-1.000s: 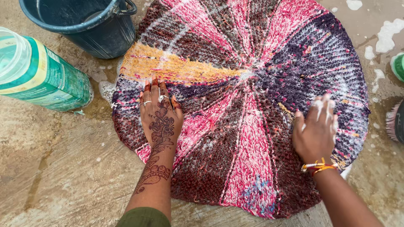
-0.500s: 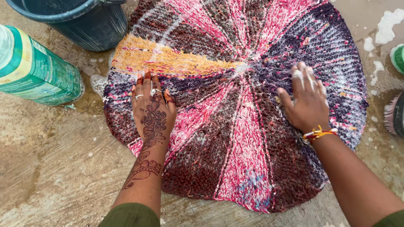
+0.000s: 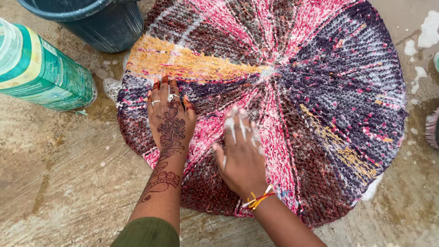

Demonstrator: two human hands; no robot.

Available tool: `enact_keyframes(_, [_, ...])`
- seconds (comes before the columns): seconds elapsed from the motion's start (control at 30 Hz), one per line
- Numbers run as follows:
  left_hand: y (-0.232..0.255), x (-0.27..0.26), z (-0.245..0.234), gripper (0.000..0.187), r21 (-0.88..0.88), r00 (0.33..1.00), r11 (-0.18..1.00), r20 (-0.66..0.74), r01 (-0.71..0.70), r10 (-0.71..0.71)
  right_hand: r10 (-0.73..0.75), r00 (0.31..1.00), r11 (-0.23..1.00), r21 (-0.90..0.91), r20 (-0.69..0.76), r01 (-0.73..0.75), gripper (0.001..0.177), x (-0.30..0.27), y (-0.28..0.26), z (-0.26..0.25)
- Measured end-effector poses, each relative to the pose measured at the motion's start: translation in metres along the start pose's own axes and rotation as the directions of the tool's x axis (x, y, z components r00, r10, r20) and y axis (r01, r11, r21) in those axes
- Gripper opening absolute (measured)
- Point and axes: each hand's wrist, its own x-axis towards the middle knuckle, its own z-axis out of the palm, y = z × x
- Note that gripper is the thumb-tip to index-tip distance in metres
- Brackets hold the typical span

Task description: The person spreads out a round woven rug on the floor and scrubs its surface with soap foam by hand.

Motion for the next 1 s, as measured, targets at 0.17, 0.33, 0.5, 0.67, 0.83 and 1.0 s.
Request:
enact_keyframes(0.17, [0.004, 0.002, -0.009, 0.065, -0.018, 1.0, 1.0, -0.001, -0.01, 0.01, -0.209, 0.963, 0.978, 0.031, 0.169, 0.207, 0.067, -0.006, 0.036, -0.021])
enact_keyframes(0.33, [0.059, -0.017, -0.038, 0.076, -0.085, 0.997, 0.995, 0.054, -0.055, 0.06, 0.103, 0.993, 0.982, -0.168, 0.056, -0.092, 0.07, 0.031, 0.206, -0.076])
enact_keyframes(0.5, [0.193, -0.077, -0.068, 0.102, -0.297, 0.832, 0.885, 0.329, -0.358, 0.447, 0.197, 0.979, 0.967, -0.152, -0.056, -0.203, 0.072, 0.033, 0.257, -0.078])
enact_keyframes(0.67, [0.24, -0.076, -0.059, 0.089, -0.334, 0.62, 0.718, 0.363, -0.61, 0.696, 0.183, 0.98, 0.973, -0.129, -0.082, -0.193, 0.073, 0.032, 0.26, -0.076])
enact_keyframes(0.83, [0.114, 0.003, -0.005, 0.079, -0.275, 0.91, 0.883, 0.055, -0.381, 0.41, 0.165, 0.983, 0.975, -0.134, -0.08, -0.175, 0.072, 0.031, 0.259, -0.074])
enact_keyframes(1.0, [-0.028, 0.047, -0.031, 0.077, -0.011, 0.994, 0.999, 0.106, -0.032, 0.033, 0.191, 0.977, 0.969, -0.139, -0.096, -0.203, 0.071, 0.032, 0.257, -0.075])
